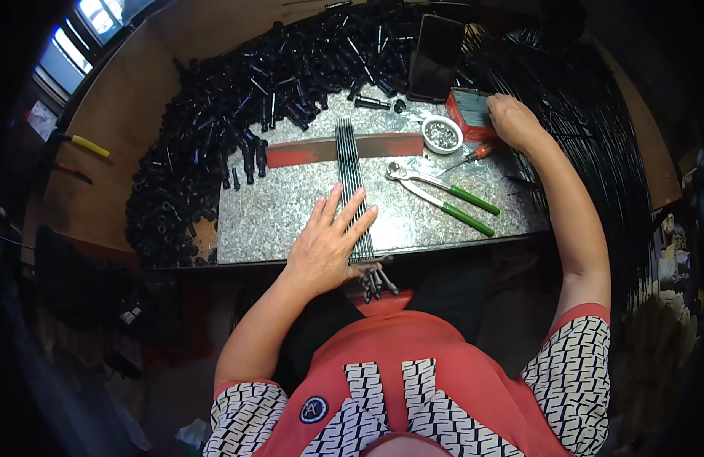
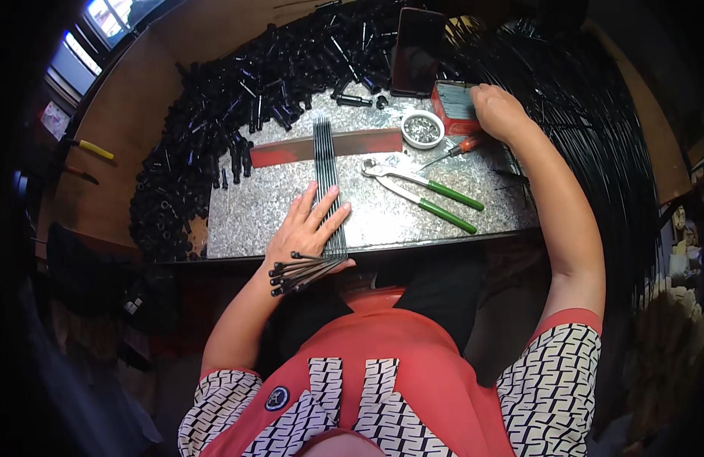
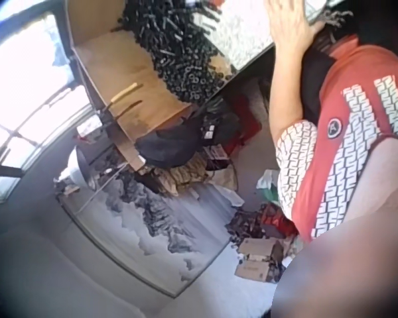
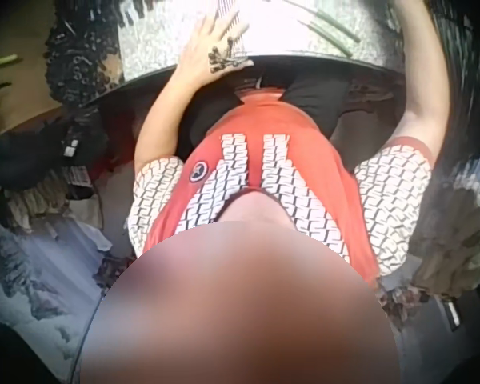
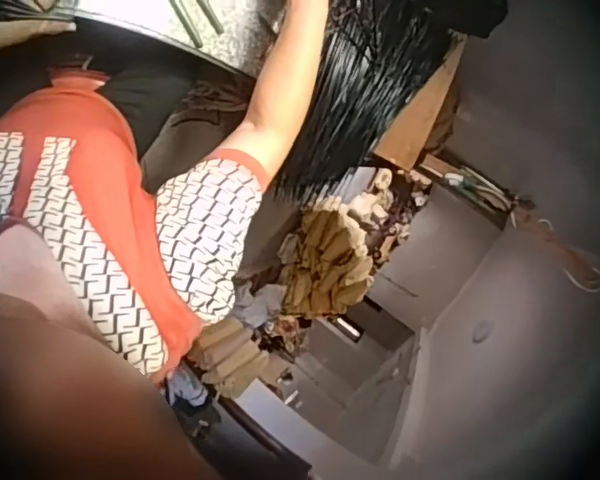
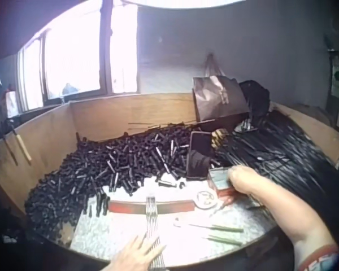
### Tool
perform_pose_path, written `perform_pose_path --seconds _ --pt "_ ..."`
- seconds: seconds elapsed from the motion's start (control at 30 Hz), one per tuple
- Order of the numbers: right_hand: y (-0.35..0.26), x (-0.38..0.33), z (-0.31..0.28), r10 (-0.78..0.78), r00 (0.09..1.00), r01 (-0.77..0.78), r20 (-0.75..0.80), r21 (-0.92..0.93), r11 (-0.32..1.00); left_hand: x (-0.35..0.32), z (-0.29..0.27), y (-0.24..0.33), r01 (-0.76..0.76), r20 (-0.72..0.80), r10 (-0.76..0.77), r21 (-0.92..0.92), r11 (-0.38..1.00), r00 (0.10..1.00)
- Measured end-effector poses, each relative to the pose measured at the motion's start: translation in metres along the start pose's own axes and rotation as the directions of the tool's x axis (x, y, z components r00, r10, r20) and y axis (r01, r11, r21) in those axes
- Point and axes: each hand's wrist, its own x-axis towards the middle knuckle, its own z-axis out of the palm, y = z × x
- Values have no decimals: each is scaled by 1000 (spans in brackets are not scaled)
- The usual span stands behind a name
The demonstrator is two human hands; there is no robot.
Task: Assembling black plastic comb components using a jig and pliers at a workstation.
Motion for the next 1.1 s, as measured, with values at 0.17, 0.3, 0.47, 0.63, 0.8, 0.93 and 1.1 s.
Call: perform_pose_path --seconds 0.17,0.3,0.47,0.63,0.8,0.93,1.1 --pt "0 6 -9 78 995 -77 -60 12 997 1 -3 3 -43 -42 41 -39 998 998" --pt "-12 15 -12 130 984 -135 -124 -39 990 0 -7 6 -14 -37 14 -17 1000 999" --pt "-69 27 -6 -103 944 181 -313 231 956 4 -2 5 -11 -44 10 -9 1000 999" --pt "-131 38 9 -328 894 402 -305 225 887 1 -2 6 8 -41 -8 -15 1000 999" --pt "-151 43 14 -348 916 381 -202 157 911 1 -2 8 28 -32 -29 -22 999 999" --pt "-153 45 16 -330 928 354 -171 139 925 1 -1 7 16 -49 -17 -28 999 999" --pt "-156 47 16 -326 931 351 -165 150 924 0 -1 6 13 -60 -15 -36 999 998"
